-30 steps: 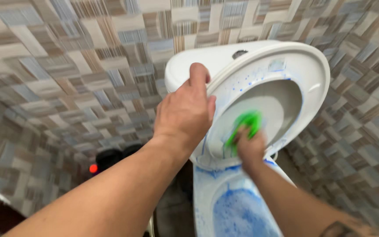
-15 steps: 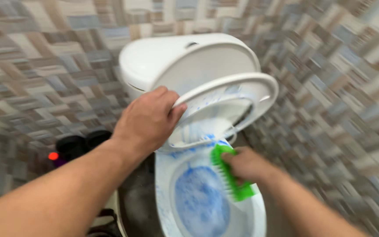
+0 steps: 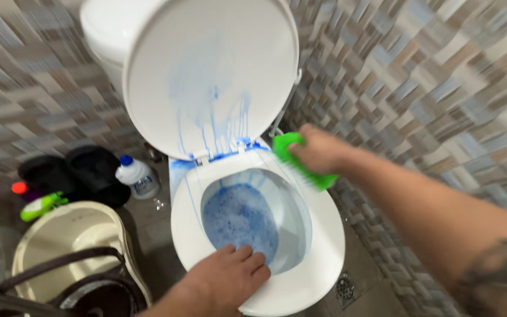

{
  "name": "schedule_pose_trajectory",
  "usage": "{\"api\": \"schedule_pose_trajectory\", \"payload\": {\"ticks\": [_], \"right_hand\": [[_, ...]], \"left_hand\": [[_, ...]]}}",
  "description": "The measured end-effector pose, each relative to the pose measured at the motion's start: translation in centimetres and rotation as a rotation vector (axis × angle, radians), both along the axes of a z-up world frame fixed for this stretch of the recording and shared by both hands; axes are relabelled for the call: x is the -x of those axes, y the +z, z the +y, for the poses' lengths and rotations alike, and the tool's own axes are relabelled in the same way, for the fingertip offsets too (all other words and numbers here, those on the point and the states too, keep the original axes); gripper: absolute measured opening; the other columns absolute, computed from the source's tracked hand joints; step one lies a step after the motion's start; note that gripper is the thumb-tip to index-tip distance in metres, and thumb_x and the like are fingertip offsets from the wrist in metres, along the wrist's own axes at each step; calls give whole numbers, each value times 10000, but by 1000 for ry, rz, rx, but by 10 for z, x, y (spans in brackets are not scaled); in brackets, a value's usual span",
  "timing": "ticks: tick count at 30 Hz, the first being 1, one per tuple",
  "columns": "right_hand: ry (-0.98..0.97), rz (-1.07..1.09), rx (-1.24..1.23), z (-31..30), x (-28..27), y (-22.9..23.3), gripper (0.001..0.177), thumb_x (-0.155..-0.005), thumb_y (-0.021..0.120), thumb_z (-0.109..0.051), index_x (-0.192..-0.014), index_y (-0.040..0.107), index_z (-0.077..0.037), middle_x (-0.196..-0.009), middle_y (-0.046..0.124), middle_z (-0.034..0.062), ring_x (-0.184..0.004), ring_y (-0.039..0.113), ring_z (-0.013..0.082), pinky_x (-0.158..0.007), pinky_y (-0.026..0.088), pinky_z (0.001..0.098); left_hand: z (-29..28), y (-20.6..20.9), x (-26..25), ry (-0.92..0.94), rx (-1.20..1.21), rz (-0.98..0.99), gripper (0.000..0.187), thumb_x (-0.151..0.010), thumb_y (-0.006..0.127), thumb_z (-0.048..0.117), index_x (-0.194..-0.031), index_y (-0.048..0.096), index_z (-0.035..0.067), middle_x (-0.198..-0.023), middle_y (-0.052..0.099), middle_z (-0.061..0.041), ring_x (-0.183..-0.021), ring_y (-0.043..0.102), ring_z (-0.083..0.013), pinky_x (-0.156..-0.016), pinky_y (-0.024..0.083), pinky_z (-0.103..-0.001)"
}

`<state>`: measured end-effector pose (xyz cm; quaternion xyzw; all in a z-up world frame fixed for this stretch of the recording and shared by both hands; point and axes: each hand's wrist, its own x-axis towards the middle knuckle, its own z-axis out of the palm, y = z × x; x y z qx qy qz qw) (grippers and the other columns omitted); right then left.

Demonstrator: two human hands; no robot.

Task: The person scrubs the inside of a toilet bowl with a toilet brush and blue cleaning liquid. They then rinse the brush and the bowl using water from a red scoop. Finally, they scrub the toilet seat and lid with a green hand brush.

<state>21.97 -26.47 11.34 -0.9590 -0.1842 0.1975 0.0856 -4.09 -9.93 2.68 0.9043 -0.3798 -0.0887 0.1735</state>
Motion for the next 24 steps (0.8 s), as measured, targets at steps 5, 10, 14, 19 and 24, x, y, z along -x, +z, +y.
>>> {"api": "schedule_pose_trajectory", "payload": {"ticks": [5,10,14,19,24], "right_hand": [[1,72,-68,32,39,-79,442,-988,564,-349,-1295,498,-39,-1194,678,241,-1127,670,380,-962,514,482],[-36,-6,-163,36,72,-115,356,-1000,563,-354,-1236,567,-87,-1120,705,206,-1082,664,385,-934,503,495],[2,31,-269,58,99,-127,382,-943,620,-411,-1196,587,-127,-1070,718,175,-1013,691,359,-896,522,477],[242,37,-237,112,124,-154,364,-877,705,-456,-1080,647,-160,-1024,723,142,-987,684,360,-875,509,484],[414,-219,-409,180,107,-200,294,-866,728,-401,-1031,688,-161,-1028,740,103,-982,677,367,-828,450,561]], "left_hand": [[-19,-91,25,111,-128,157,484,-813,750,184,-1243,572,50,-1260,562,-141,-1192,520,-338,-951,440,-469],[-11,-100,35,150,-207,132,437,-786,705,100,-1206,595,44,-1259,553,-137,-1183,510,-336,-917,449,-442],[7,-89,28,321,-165,236,374,-843,685,148,-1193,593,51,-1261,549,-114,-1206,506,-315,-951,448,-445],[43,-73,31,674,24,338,224,-896,631,215,-1086,628,98,-1187,600,-85,-1110,602,-312,-938,487,-491],[103,-78,22,945,101,237,152,-861,630,249,-911,692,121,-1042,687,-95,-977,667,-370,-861,530,-523]]}}
